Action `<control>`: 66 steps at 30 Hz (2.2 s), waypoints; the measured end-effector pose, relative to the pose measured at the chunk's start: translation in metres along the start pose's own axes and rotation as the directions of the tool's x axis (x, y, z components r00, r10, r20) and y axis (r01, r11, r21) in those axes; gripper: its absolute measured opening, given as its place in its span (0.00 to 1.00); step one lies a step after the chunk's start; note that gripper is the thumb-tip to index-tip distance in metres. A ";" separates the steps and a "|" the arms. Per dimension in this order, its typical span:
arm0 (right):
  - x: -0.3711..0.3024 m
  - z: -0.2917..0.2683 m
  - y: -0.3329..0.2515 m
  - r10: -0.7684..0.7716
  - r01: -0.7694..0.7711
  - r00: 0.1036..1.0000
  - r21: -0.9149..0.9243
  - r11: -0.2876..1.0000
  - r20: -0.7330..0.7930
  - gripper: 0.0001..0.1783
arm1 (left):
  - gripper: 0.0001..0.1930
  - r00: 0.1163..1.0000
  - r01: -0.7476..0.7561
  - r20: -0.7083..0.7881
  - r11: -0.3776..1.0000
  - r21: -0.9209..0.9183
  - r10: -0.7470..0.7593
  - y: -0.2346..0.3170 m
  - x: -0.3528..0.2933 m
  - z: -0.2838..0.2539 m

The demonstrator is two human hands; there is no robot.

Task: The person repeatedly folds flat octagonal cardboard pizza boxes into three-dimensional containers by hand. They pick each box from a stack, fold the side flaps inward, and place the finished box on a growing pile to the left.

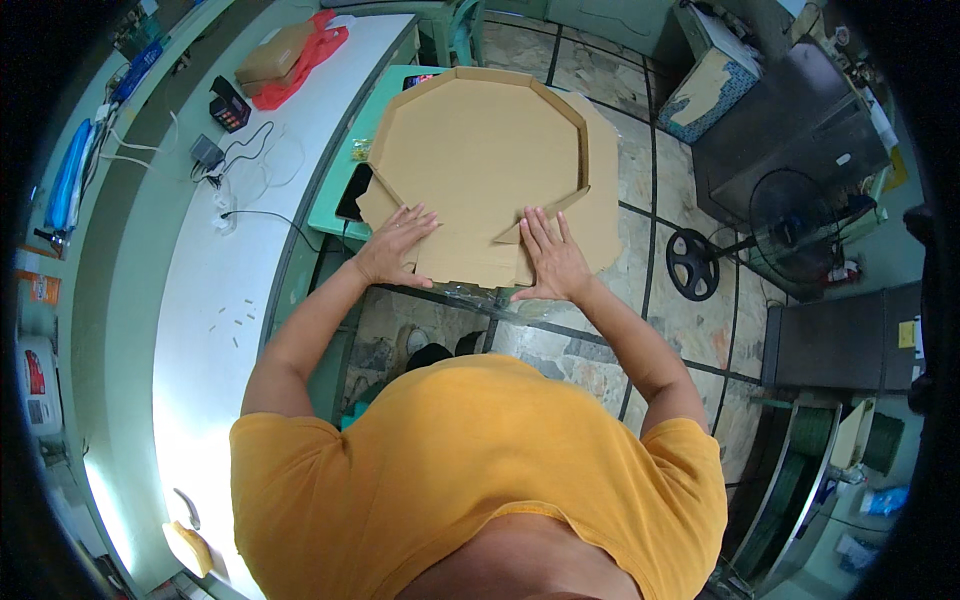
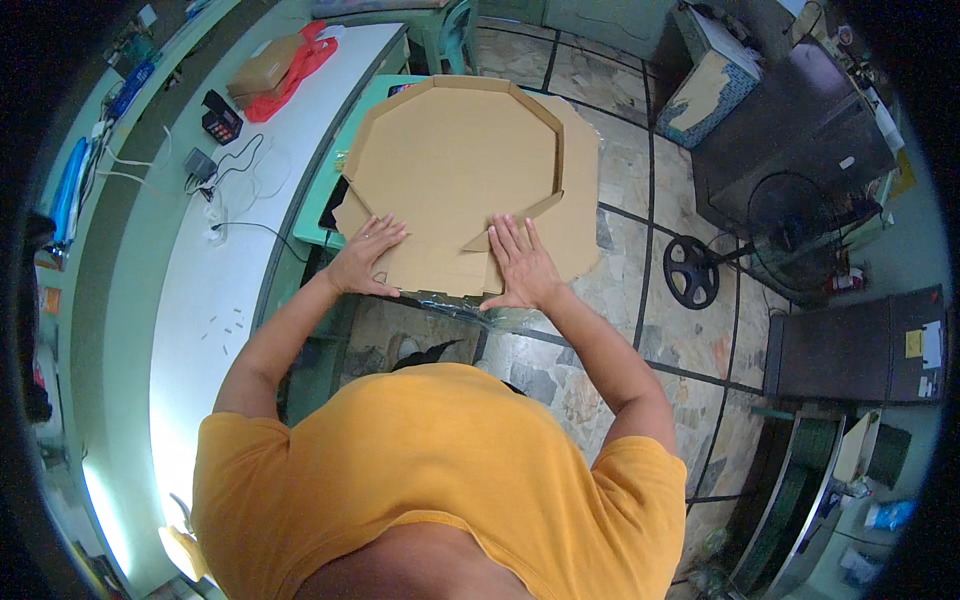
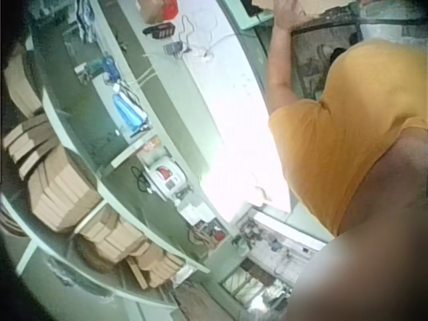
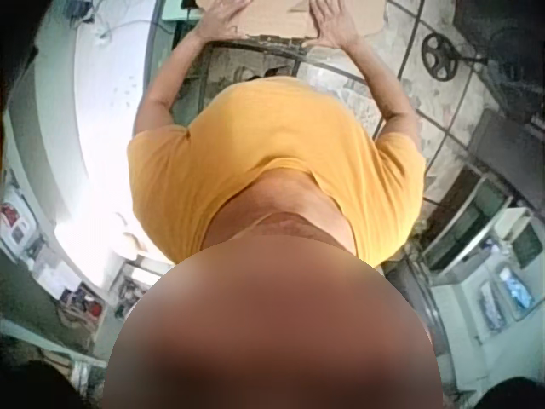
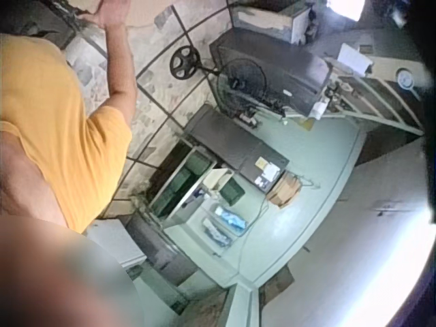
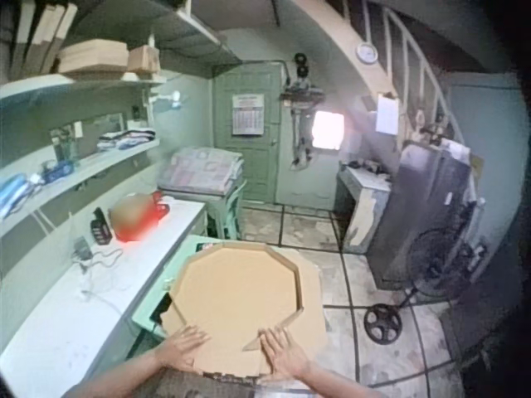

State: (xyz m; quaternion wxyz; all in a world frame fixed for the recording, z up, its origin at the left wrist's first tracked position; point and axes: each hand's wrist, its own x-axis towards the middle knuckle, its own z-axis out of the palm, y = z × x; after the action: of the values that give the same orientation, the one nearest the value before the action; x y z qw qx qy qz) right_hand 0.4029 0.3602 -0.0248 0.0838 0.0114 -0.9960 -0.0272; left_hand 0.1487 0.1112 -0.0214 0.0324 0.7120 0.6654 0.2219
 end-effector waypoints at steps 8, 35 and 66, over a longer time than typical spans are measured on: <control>0.019 -0.003 0.003 0.131 -0.129 0.991 0.069 0.989 -0.016 0.33 | 0.34 0.997 0.050 -0.049 0.997 -0.059 -0.053 -0.015 -0.001 0.009; 0.053 0.020 -0.007 0.013 0.054 0.959 0.228 0.972 -0.283 0.10 | 0.14 0.825 0.294 -0.551 0.927 0.232 -0.124 0.042 0.040 0.009; 0.058 -0.129 -0.007 0.782 0.254 0.621 0.957 -0.142 -0.049 0.20 | 0.15 0.333 0.418 -0.188 0.323 -0.849 -0.924 -0.017 -0.039 -0.034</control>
State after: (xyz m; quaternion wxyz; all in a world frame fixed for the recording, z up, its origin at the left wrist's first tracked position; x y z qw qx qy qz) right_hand 0.3675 0.3452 0.1112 0.4046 -0.1650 -0.5357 0.7226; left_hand 0.1197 0.0668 -0.0074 0.1468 0.1277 0.7454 0.6376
